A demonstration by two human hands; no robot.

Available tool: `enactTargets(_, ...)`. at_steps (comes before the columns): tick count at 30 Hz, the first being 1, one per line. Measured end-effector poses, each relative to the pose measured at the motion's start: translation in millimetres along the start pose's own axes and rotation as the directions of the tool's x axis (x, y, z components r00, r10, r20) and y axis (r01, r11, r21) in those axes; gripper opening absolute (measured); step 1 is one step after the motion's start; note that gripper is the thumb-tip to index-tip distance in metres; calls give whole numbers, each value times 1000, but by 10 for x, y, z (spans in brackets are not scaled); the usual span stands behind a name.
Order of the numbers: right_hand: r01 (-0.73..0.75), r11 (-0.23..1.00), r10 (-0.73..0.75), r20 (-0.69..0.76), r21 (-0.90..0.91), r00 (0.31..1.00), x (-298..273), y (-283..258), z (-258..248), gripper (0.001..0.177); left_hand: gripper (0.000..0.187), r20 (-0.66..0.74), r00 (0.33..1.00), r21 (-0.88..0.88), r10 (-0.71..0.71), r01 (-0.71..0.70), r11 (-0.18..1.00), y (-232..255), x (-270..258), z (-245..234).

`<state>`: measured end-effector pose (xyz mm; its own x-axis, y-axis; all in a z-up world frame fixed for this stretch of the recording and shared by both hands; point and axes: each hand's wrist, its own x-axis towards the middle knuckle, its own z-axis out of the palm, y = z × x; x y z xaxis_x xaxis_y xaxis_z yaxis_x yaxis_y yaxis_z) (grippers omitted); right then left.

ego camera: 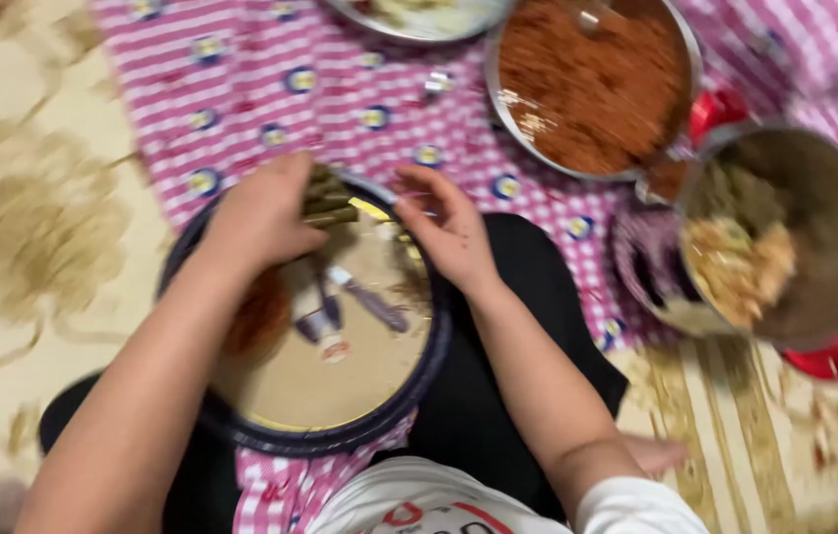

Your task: The person sits on the floor and makes stuffed grape leaves: they lay grape leaves on a plate, spoon rice filling onto each leaf, roll the leaves around the filling by hand, and place the rolled leaves into a pot alongside already rolled ones. Another person works on the filling bowl nearby.

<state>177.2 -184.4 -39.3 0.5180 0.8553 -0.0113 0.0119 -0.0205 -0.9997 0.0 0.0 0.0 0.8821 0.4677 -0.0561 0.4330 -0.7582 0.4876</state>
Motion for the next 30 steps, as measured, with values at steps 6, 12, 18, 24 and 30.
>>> enactTargets(6, 107, 959, -198, -349, -262, 916, -629, -507, -1038, 41, 64, 47, 986, -194, 158, -146, 970, 1209, 641, -74)
enactTargets(12, -442, 400, -497, -595, -803, 631, -1643, -165, -3051, 34, 73, 136, 892, -394, 431, -350, 850, 2553, 1408, 630)
enactTargets(18, -611, 415, -325, -737, -674, 593, -1566, 219, -4962, 62, 80, 212, 843, -316, 495, -420, 851, 3586, 1939, 1479)
enactTargets(24, -537, 696, 72, -698, -477, 713, -1658, 448, -5430, 68, 85, 399, 809, -304, 431, -326, 895, 3873, 2048, 1881)
enactTargets(30, -411, 847, 126, -623, -338, 772, -1929, 319, -5145, 77, 93, 399, 831, -375, 388, -239, 896, 3646, 2101, 2155)
